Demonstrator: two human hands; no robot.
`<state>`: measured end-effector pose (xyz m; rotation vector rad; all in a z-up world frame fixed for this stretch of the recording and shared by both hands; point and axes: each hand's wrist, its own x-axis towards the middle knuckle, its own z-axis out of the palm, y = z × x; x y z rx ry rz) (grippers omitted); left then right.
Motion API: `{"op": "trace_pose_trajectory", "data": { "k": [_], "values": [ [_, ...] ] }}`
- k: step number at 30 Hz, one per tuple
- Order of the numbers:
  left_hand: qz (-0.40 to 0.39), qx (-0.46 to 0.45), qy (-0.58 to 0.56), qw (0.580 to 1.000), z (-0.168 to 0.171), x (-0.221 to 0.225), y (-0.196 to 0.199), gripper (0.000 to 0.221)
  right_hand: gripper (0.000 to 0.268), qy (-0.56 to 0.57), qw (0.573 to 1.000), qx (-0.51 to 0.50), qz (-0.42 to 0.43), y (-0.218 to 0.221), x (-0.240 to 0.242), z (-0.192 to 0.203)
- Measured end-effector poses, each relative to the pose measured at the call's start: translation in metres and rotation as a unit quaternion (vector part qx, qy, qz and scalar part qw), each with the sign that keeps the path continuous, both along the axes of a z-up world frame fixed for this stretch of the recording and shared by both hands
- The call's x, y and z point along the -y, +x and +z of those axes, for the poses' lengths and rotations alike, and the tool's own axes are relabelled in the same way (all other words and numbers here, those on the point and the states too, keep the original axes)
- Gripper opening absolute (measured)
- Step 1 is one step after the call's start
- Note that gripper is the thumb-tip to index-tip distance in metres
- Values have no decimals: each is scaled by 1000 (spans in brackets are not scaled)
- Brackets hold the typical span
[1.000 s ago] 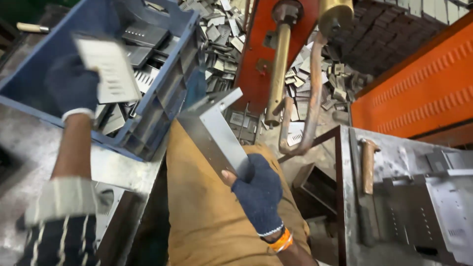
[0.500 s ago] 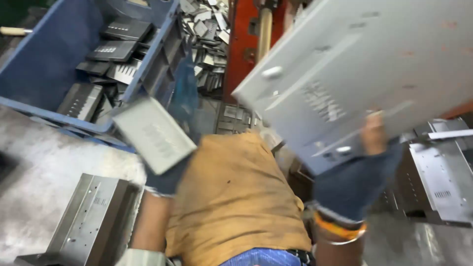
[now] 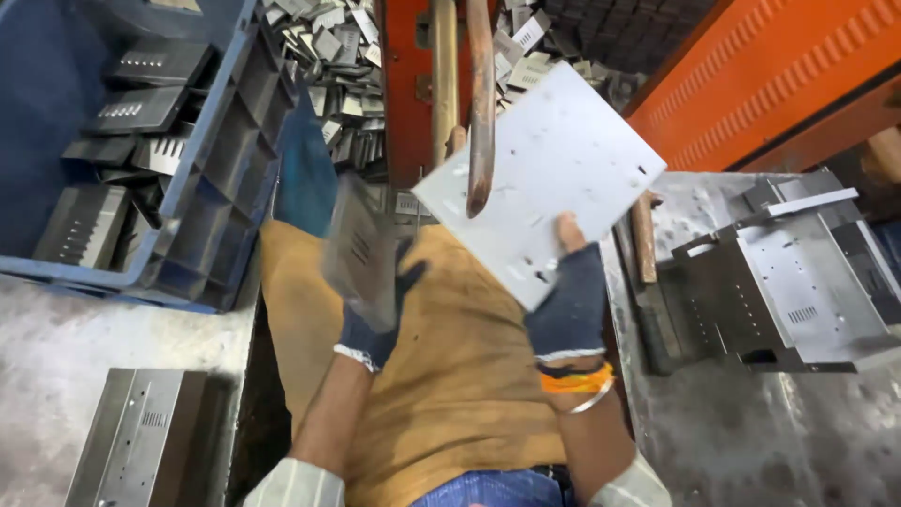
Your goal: Assembling and spot welding metal chassis components on a production line.
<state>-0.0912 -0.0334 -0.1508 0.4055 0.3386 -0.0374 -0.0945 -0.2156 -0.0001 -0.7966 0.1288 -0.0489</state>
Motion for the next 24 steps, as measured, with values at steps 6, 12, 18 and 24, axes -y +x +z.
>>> {"op": "trace_pose_trajectory", "data": {
  "k": [6,12,18,24],
  "values": [
    [-71,116,-165,977,-55,11,-3,60,52,-42,998,-13,-43,-1,-13,-37],
    [42,-19,91,995,6,49,-16,62,54,-136,990,-16,-23,-26,-14,-36],
    [72,-98,176,977,13,55,-7,53,54,-126,990,-67,5,-27,-14,-32],
    [73,-46,158,984,5,58,-1,55,54,-134,990,-41,-1,-28,-9,-39]
  ]
}}
